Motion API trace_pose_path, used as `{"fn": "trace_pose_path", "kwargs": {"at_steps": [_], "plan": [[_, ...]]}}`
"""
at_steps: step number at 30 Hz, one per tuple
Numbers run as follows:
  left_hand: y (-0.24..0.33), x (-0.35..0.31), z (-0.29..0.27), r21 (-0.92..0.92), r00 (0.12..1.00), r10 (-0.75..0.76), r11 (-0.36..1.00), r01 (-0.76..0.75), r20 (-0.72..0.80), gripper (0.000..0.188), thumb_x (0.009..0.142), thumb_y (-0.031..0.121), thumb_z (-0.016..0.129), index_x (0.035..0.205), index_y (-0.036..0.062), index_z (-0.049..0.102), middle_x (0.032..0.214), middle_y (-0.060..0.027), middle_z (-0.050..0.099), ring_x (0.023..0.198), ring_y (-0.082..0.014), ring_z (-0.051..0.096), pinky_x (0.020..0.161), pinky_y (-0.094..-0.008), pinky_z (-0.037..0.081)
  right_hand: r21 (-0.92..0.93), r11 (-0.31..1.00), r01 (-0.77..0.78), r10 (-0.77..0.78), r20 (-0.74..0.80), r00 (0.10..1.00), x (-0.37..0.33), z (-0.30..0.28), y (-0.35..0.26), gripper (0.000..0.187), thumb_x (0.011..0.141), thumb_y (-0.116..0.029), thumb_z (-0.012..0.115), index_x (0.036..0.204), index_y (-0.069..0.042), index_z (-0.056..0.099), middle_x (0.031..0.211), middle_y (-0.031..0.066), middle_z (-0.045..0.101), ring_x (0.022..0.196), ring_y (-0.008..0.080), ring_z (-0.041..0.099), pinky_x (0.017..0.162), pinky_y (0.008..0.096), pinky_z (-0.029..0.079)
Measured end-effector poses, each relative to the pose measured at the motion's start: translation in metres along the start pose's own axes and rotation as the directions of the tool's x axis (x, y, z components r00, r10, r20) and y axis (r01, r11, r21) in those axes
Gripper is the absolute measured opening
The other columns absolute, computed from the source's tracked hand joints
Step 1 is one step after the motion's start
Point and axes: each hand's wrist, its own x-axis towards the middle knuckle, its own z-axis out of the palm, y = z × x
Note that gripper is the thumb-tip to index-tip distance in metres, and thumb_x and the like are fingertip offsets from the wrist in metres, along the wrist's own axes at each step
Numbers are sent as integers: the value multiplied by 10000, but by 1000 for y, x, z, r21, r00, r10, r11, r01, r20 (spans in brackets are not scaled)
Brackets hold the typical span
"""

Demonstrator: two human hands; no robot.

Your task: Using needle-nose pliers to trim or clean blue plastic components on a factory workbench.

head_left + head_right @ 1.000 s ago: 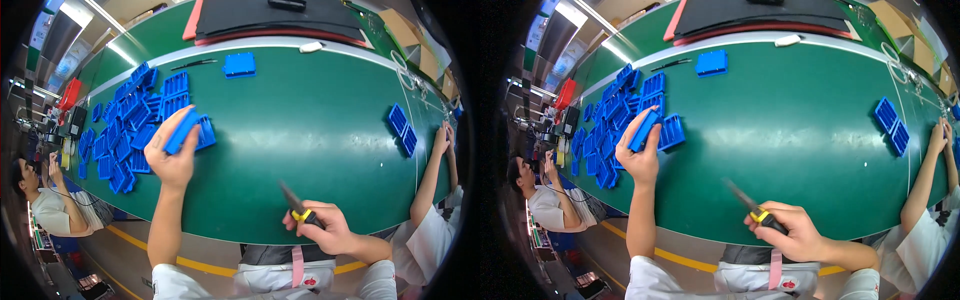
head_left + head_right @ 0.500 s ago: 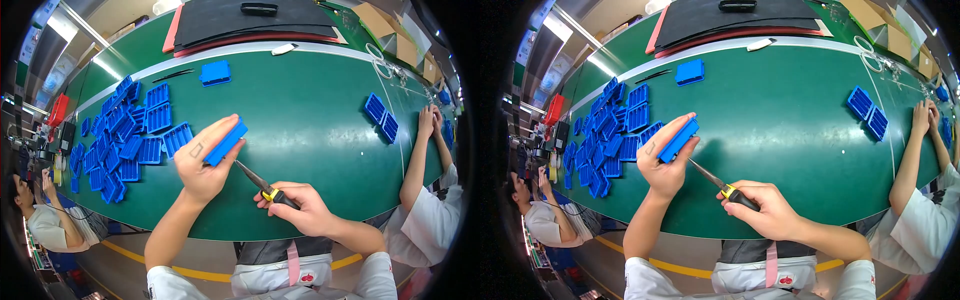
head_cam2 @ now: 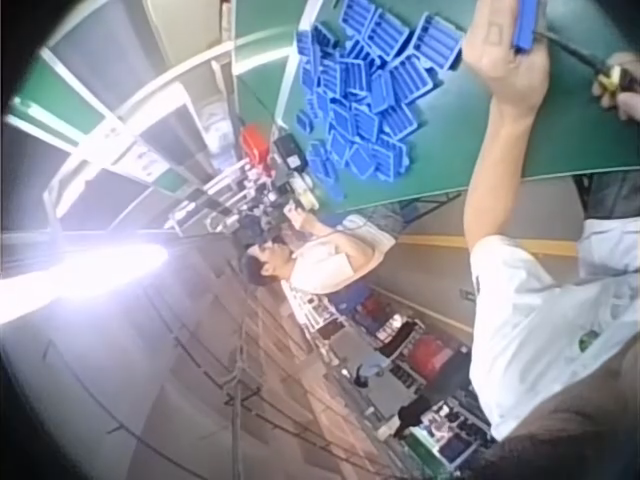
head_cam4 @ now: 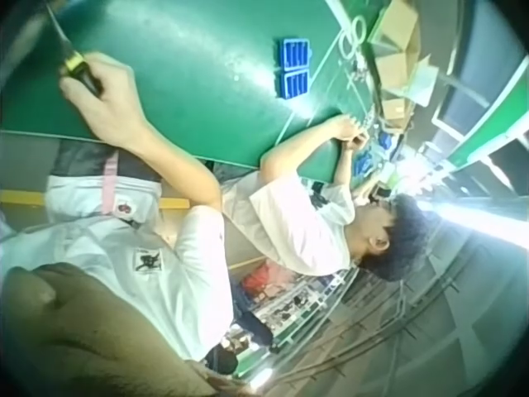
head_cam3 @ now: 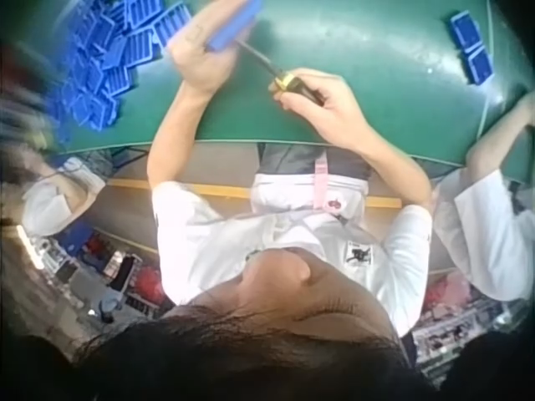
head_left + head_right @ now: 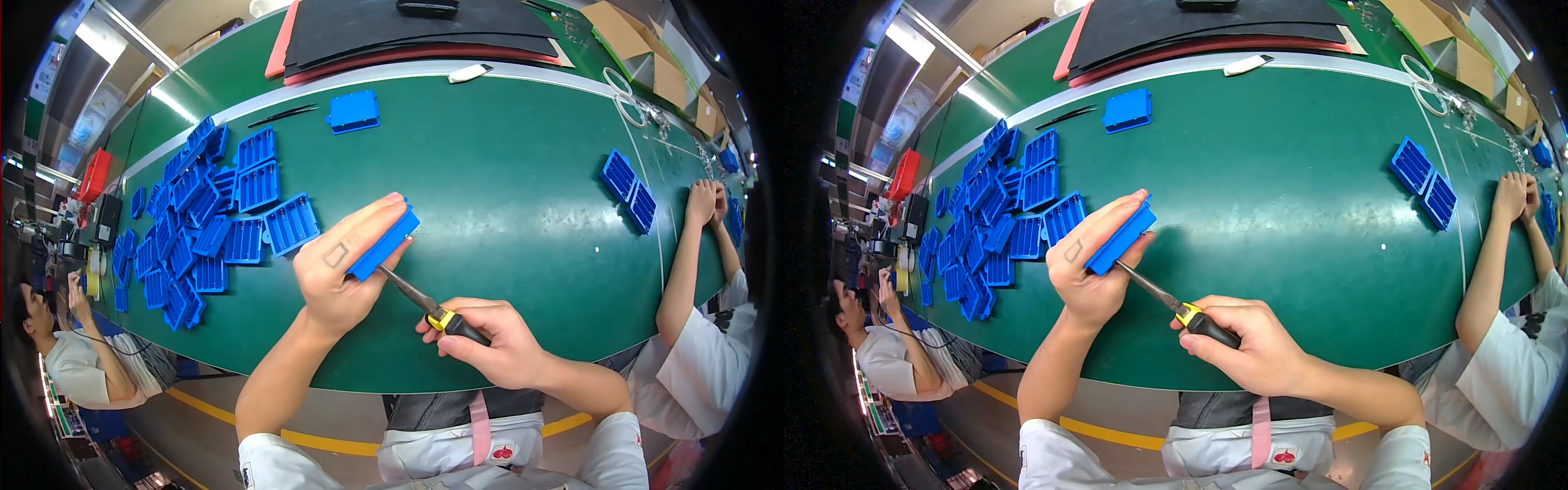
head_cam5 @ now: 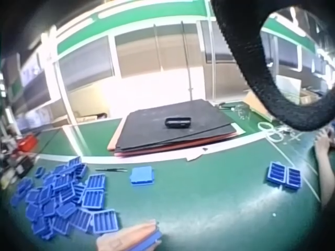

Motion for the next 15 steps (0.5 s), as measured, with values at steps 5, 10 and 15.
{"fn": "trace_pose_path", "kwargs": {"at_steps": [5, 10, 15], "plan": [[-1, 0, 0, 18, 1000, 13, 1000, -13, 2, 376, 684, -24, 785, 1047, 14, 696, 1033, -165, 702, 903, -278, 706, 739, -309, 574, -8, 1000, 3, -3, -1, 1000, -1, 0, 0, 154, 888, -99, 651, 964, 35, 646, 861, 82, 619, 639, 105, 513, 574, 256, 411], [0, 0, -3, 50, 999, 30, 998, -31, 19, 344, 704, -23, 776, 1038, 7, 700, 1021, -173, 704, 894, -257, 709, 735, -294, 565, -85, 996, 14, -13, 17, 1000, -1, 1, -3, 135, 878, -89, 656, 868, 33, 599, 805, 110, 560, 636, 189, 534, 568, 300, 420], [-26, 29, -54, 41, 821, -298, 931, 362, -487, 261, 825, -27, 694, 1085, -19, 692, 958, -86, 711, 807, -140, 657, 731, -275, 540, -258, 950, 177, -154, 105, 982, -26, 2, -1, 141, 841, -60, 676, 901, 39, 595, 860, 157, 565, 656, 271, 539, 580, 344, 438]]}}
